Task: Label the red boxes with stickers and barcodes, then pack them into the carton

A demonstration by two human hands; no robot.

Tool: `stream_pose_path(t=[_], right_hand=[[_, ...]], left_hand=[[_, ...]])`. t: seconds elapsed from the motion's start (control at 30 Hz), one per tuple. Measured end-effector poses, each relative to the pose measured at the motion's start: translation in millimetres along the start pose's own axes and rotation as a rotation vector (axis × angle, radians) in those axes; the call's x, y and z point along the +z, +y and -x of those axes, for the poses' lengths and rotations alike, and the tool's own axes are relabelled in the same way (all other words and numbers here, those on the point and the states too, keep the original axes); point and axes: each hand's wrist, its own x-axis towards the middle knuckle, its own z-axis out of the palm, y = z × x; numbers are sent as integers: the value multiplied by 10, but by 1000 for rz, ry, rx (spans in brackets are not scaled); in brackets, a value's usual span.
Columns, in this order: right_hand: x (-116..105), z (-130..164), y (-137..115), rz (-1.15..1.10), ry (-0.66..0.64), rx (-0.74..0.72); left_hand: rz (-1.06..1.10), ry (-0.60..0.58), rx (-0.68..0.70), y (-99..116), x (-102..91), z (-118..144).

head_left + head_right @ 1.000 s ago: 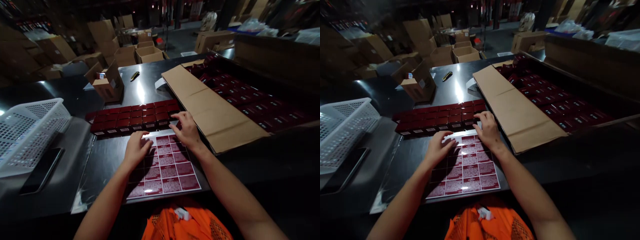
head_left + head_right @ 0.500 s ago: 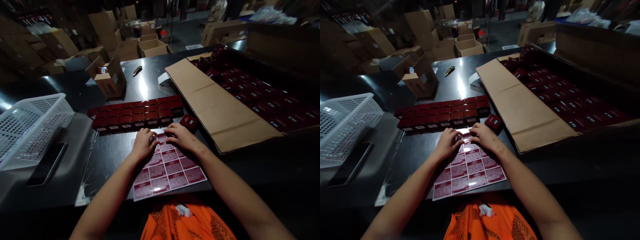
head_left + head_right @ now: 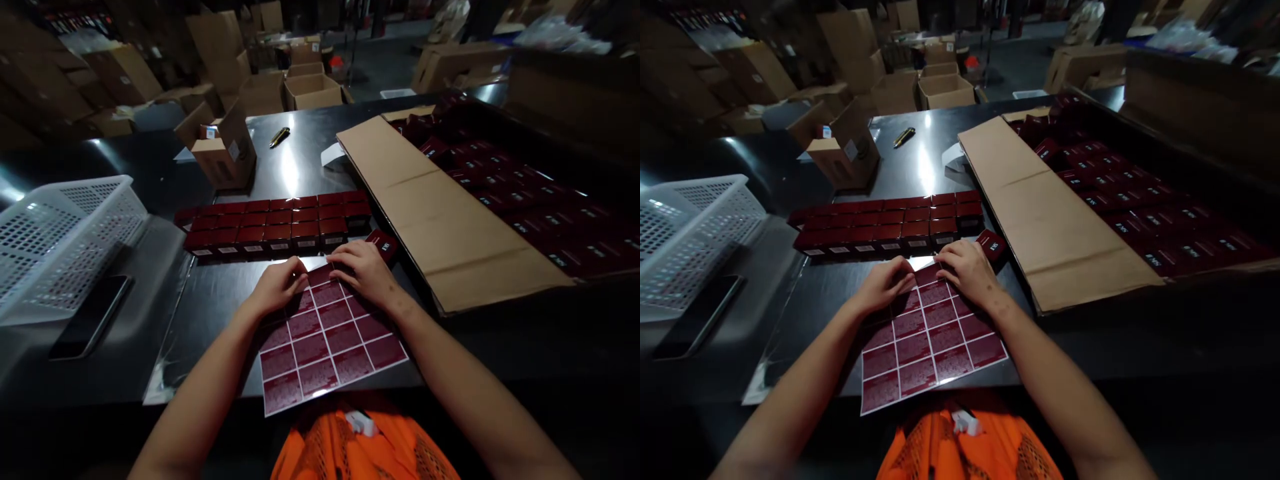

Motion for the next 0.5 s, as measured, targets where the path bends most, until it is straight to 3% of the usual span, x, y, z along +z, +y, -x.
stream_pose_path(t=[0.5], right_hand=[[326,77,89,-63,111,83]], left_hand=[[74,-6,-24,-92,23,-57]])
